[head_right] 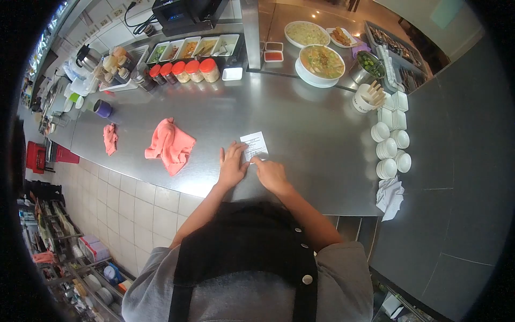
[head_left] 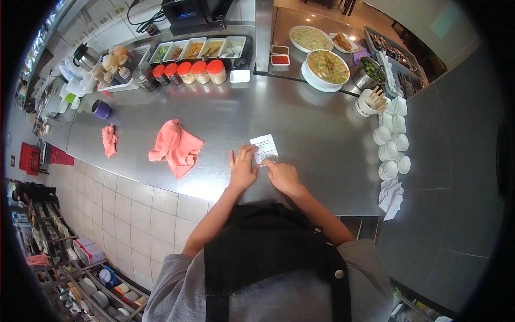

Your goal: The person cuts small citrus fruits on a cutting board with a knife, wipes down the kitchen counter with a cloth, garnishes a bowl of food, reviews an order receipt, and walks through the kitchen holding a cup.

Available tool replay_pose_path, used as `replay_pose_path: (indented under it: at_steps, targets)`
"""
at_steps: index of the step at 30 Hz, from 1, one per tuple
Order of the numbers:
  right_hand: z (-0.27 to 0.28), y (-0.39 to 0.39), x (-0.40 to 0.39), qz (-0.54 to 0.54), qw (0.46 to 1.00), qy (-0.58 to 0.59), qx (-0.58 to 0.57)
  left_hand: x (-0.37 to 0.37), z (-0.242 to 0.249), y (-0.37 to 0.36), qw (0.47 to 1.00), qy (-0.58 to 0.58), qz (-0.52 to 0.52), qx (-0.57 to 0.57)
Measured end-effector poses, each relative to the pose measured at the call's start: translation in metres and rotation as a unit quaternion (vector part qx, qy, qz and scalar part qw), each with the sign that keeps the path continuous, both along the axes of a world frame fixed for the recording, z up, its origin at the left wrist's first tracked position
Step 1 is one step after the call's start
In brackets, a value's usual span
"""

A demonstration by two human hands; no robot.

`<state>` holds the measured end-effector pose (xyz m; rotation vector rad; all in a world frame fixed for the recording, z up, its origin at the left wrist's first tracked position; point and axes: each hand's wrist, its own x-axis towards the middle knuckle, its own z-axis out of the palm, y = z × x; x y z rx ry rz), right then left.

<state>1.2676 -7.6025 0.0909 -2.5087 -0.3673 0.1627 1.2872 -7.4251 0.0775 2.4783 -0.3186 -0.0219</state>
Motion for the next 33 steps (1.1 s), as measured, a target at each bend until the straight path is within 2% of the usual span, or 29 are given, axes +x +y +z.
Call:
replay_pose_path:
  at_steps: [3, 5, 6, 8, 9, 11, 12, 13, 15, 16, 18, 19, 20, 21, 22, 24, 25, 26, 27, 28, 29, 30, 32, 33]
  targets:
    - [-0.01, 0.005, -0.002, 0.005, 0.998, 0.015, -0.067, 0.001, -0.002, -0.003, 1.0, 0.002, 0.008, -0.002]
    - [-0.01, -0.004, -0.002, -0.031, 0.982, -0.013, -0.188, 0.002, 0.0, -0.005, 1.0, 0.016, 0.013, 0.009]
    - [-0.006, -0.016, 0.003, -0.028, 0.982, -0.015, -0.188, 0.003, 0.001, -0.004, 1.0, 0.013, 0.016, 0.009]
    - [0.013, -0.043, 0.015, -0.127, 0.967, 0.037, -0.218, 0.004, -0.001, -0.003, 1.0, 0.021, 0.008, 0.008]
    - [0.017, -0.049, 0.019, -0.127, 0.967, 0.036, -0.219, 0.004, -0.003, -0.003, 1.0, 0.019, 0.009, 0.008]
    - [0.022, -0.057, 0.021, -0.126, 0.989, -0.045, -0.057, 0.004, -0.007, -0.001, 1.0, 0.01, -0.004, 0.006]
    - [0.02, -0.053, 0.022, -0.129, 0.989, -0.047, -0.057, 0.004, -0.008, 0.0, 1.0, 0.008, -0.007, 0.006]
    - [0.013, -0.041, 0.026, -0.145, 0.988, -0.047, 0.013, 0.003, -0.01, 0.0, 1.0, 0.005, -0.005, 0.0]
    - [-0.027, -0.02, 0.038, -0.162, 0.968, -0.084, 0.175, 0.002, -0.015, 0.001, 1.0, -0.011, -0.005, -0.002]
    - [-0.042, -0.011, 0.042, -0.158, 0.961, -0.103, 0.201, 0.002, -0.019, 0.002, 1.0, -0.005, -0.005, -0.022]
    - [-0.035, 0.007, 0.039, -0.176, 0.953, -0.072, 0.236, 0.006, -0.021, 0.008, 0.998, 0.005, -0.007, -0.066]
    - [-0.023, 0.013, 0.035, -0.16, 0.956, -0.105, 0.224, 0.01, -0.013, 0.015, 0.987, 0.005, -0.024, -0.158]
    - [-0.005, 0.016, 0.032, -0.146, 0.957, -0.136, 0.212, 0.011, -0.008, 0.014, 0.953, 0.02, 0.015, -0.301]
    - [0.006, 0.018, 0.031, -0.138, 0.954, -0.149, 0.221, 0.015, -0.001, 0.015, 0.909, 0.093, 0.074, -0.4]
    - [0.015, 0.017, 0.031, -0.117, 0.95, -0.14, 0.252, 0.02, 0.011, 0.016, 0.845, 0.166, 0.128, -0.492]
    - [0.036, 0.021, 0.035, -0.092, 0.945, -0.137, 0.284, 0.034, 0.041, 0.018, 0.845, 0.181, 0.099, -0.493]
    - [0.046, 0.026, 0.034, -0.107, 0.926, -0.123, 0.341, 0.041, 0.058, 0.018, 0.841, 0.211, 0.071, -0.494]
    - [0.054, 0.029, 0.035, -0.122, 0.903, -0.106, 0.397, 0.055, 0.076, 0.02, 0.92, 0.048, 0.043, -0.387]
    - [0.065, 0.028, 0.036, -0.122, 0.902, -0.111, 0.399, 0.075, 0.098, 0.024, 0.957, -0.115, 0.013, -0.265]
    - [0.075, 0.027, 0.037, -0.132, 0.891, -0.122, 0.417, 0.1, 0.132, 0.032, 0.943, -0.229, 0.0, -0.243]
    - [0.079, 0.027, 0.037, -0.144, 0.879, -0.132, 0.435, 0.116, 0.185, 0.04, 0.944, -0.274, 0.04, -0.18]
    - [0.076, 0.024, 0.036, -0.145, 0.879, -0.133, 0.435, 0.134, 0.233, 0.043, 0.906, -0.312, 0.025, -0.284]
    - [0.06, 0.01, 0.039, -0.124, 0.948, -0.094, 0.279, 0.162, 0.321, 0.054, 0.832, -0.404, -0.008, -0.379]
    - [0.043, 0.004, 0.038, -0.126, 0.947, -0.095, 0.279, 0.175, 0.355, 0.06, 0.804, -0.381, -0.039, -0.455]
